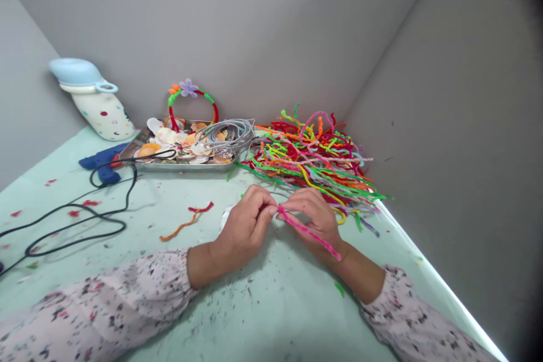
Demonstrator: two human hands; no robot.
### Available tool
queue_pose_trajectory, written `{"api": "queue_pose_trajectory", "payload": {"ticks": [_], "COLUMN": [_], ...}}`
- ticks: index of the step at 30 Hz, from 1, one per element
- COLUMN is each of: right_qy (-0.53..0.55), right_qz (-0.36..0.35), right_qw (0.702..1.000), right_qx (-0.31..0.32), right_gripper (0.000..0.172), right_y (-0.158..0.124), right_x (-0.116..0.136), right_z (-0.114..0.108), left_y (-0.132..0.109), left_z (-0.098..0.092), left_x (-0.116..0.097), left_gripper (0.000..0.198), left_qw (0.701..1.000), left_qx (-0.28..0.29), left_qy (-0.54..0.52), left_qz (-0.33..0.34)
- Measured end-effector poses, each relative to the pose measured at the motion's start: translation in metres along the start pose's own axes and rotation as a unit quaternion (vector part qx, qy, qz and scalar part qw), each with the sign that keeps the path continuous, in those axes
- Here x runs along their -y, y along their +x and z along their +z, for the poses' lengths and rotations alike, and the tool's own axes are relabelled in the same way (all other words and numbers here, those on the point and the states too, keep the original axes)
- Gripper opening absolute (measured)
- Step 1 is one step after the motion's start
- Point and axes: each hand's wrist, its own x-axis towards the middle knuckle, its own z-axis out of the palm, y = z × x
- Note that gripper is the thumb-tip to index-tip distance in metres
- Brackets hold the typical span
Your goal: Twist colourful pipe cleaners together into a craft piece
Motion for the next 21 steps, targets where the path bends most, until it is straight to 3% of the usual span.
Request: {"api": "queue_pose_trajectory", "payload": {"ticks": [10,21], "right_qy": [0.026,0.107], "right_qz": [0.029,0.163], "right_qw": [0.999,0.981], "right_qx": [0.007,0.018], "right_gripper": [0.008,0.006], "right_y": [0.0017,-0.0039], "right_x": [0.0032,0.0024], "right_z": [0.0006,0.0046], "left_y": [-0.0006,-0.0007], "left_z": [0.0004,0.0017], "left_x": [0.0006,0.0041], "left_gripper": [0.012,0.01], "left_qw": [1.0,1.0], "left_qx": [0.004,0.003], "left_qy": [0.005,0.009], "left_qz": [0.004,0.002]}}
